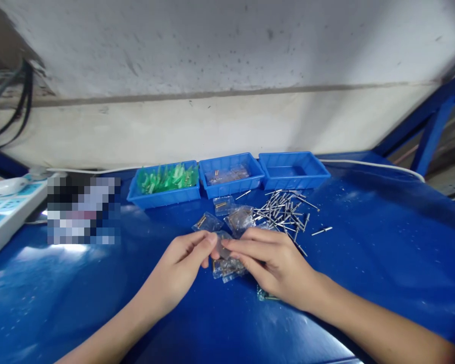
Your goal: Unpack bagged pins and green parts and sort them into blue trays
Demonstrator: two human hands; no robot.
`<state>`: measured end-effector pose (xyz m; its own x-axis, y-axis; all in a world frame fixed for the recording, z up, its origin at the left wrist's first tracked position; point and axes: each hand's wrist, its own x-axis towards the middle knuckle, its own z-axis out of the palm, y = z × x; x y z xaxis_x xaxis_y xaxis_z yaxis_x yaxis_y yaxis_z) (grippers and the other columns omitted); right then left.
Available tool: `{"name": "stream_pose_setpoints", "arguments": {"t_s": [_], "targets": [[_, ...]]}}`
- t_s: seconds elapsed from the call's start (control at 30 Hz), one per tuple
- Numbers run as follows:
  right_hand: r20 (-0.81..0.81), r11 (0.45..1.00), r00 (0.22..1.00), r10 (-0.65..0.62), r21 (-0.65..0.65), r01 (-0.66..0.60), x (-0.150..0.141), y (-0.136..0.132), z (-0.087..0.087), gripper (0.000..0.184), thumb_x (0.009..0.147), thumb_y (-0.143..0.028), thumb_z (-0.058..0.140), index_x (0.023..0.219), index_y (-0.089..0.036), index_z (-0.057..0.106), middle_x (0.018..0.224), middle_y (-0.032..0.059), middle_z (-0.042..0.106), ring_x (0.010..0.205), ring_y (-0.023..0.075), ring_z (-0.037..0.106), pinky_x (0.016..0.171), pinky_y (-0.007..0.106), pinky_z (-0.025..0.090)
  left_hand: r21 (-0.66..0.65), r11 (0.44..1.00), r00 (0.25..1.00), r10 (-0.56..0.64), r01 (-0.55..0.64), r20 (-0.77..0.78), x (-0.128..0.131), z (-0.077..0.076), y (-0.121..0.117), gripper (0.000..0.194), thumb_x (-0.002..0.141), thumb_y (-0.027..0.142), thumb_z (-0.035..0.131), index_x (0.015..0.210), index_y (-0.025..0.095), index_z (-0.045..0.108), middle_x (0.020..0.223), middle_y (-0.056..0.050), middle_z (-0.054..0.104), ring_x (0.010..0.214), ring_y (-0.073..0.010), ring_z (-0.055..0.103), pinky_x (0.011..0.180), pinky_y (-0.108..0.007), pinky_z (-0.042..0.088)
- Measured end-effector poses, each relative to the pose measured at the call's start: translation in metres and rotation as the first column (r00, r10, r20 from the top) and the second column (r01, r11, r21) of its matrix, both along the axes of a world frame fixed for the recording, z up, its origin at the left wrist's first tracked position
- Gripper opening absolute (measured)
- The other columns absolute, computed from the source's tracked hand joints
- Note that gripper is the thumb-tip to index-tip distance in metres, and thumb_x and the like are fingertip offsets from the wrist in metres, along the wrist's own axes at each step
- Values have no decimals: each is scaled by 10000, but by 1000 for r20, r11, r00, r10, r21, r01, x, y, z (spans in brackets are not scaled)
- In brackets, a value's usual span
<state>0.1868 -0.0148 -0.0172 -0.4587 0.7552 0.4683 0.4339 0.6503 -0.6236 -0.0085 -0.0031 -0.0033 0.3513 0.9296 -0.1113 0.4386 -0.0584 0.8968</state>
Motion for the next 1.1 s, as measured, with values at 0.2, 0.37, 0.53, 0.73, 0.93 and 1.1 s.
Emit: {"name": "stream_pose_setpoints", "arguments": {"t_s": [0.2,0.37,0.53,0.73,0.93,1.1], "targets": [[-3,992,1000,-27,125,27,2,2,5,304,833,-55,449,1008,-137,685,937,100,606,844,156,587,722,293,499,581,792,958,278,-185,-73,-10,1,0,97,840,256,540,829,211,626,608,33,599,522,-109,544,523,-235,438],[-31,934,960,-277,227,277,34,22,24,248,844,-110,482,1012,-156,657,791,56,615,732,155,580,666,294,486,905,320,743,669,-280,-7,-15,54,24,190,848,305,510,930,216,656,680,-11,615,601,-155,567,579,-316,434],[318,897,841,-438,217,385,82,50,18,225,864,-229,508,1014,-163,663,794,71,646,763,211,597,715,359,485,846,522,539,685,104,-489,12,79,60,457,911,411,386,1260,151,527,733,-55,697,617,-252,632,482,-317,336],[532,957,802,-272,64,282,96,60,1,136,837,-208,558,913,-188,668,906,69,656,882,224,597,824,380,478,711,678,769,349,186,-535,27,11,29,415,892,393,460,1260,204,488,665,29,668,510,-128,589,465,-240,380],[500,963,831,-244,25,268,90,60,-1,145,854,-150,493,832,-192,630,859,54,625,833,196,578,821,362,457,566,814,905,137,128,-403,11,-18,6,308,910,307,436,1181,195,529,588,44,598,493,-109,565,483,-222,443],[400,949,864,-306,58,310,74,46,12,118,855,-174,477,780,-176,567,796,58,585,784,196,533,728,339,442,607,789,947,121,90,-298,9,-15,9,282,889,266,488,1163,211,519,746,9,611,631,-119,572,543,-230,474]]}}
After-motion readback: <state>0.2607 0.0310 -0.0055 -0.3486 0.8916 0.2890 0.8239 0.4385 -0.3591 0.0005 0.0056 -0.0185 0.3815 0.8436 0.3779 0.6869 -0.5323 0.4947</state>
